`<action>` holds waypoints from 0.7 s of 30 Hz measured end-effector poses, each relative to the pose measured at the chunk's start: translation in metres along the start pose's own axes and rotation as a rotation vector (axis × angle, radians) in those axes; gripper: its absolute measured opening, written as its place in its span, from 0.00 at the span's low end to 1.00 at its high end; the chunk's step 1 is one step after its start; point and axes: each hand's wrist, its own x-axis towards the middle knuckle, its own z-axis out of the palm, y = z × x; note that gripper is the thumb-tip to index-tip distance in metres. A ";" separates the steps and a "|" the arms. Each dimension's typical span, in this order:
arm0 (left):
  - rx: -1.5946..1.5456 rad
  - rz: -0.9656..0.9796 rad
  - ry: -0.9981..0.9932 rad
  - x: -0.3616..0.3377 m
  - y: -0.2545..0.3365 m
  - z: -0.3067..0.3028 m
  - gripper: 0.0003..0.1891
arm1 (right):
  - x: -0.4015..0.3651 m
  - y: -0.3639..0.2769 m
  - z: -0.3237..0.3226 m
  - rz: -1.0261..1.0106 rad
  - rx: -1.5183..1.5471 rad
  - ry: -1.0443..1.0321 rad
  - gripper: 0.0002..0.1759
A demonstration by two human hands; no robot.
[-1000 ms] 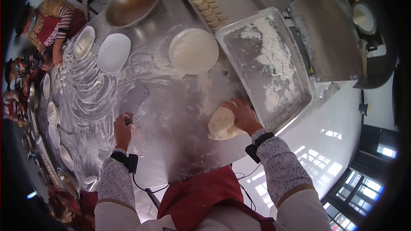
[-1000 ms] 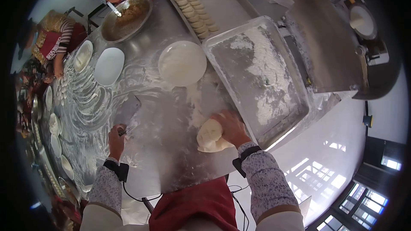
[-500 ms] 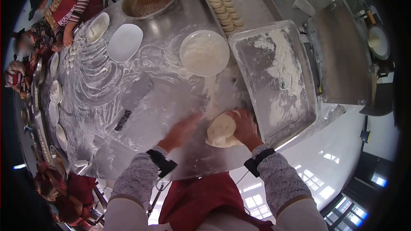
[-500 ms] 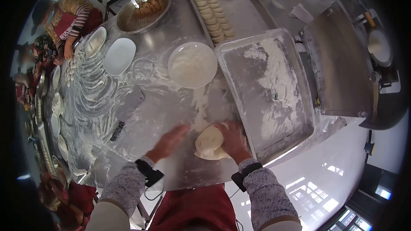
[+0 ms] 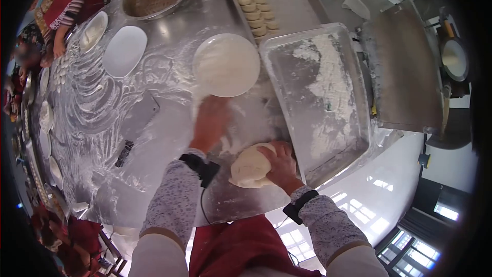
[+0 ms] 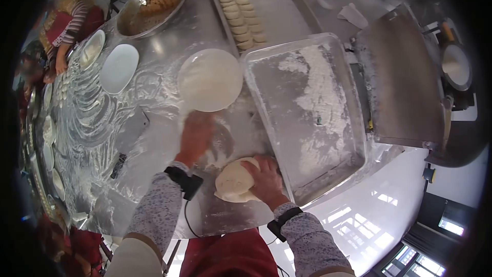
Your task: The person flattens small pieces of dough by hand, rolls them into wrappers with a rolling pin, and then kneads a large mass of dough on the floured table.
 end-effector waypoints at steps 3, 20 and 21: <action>-0.062 -0.233 0.183 -0.012 -0.028 -0.027 0.20 | 0.001 -0.002 -0.001 -0.004 0.039 -0.007 0.42; 0.000 -0.531 0.389 0.017 -0.103 -0.025 0.21 | 0.074 -0.025 -0.044 -0.042 0.473 0.195 0.33; 0.003 -0.535 0.393 0.018 -0.103 -0.026 0.21 | 0.098 -0.028 -0.037 -0.057 0.423 0.301 0.32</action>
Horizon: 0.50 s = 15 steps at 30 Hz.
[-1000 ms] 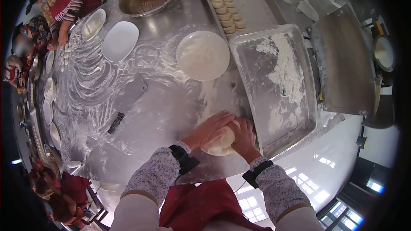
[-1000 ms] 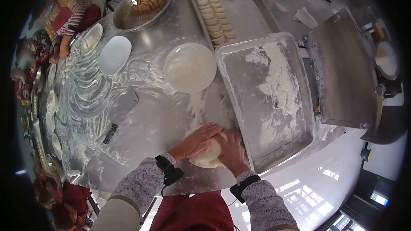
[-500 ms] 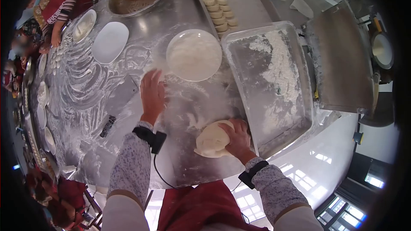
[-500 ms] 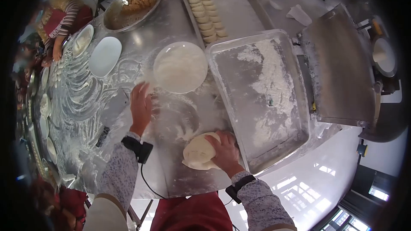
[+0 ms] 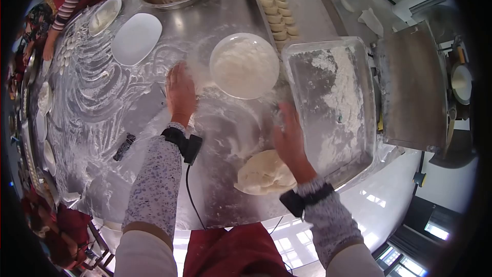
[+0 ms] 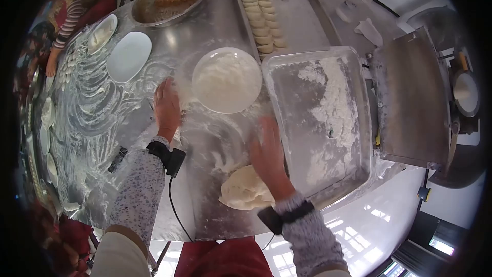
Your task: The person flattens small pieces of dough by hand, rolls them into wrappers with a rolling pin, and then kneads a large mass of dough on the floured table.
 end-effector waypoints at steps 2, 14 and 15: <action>-0.004 -0.011 0.001 0.000 0.001 -0.001 0.21 | 0.033 0.005 0.024 -0.046 -0.040 0.094 0.30; -0.223 0.258 -0.230 0.021 -0.002 -0.003 0.18 | 0.071 0.037 0.106 0.228 -0.335 0.083 0.31; -0.231 0.254 -0.225 0.020 -0.001 0.000 0.18 | 0.067 0.048 0.122 0.117 -0.546 0.141 0.30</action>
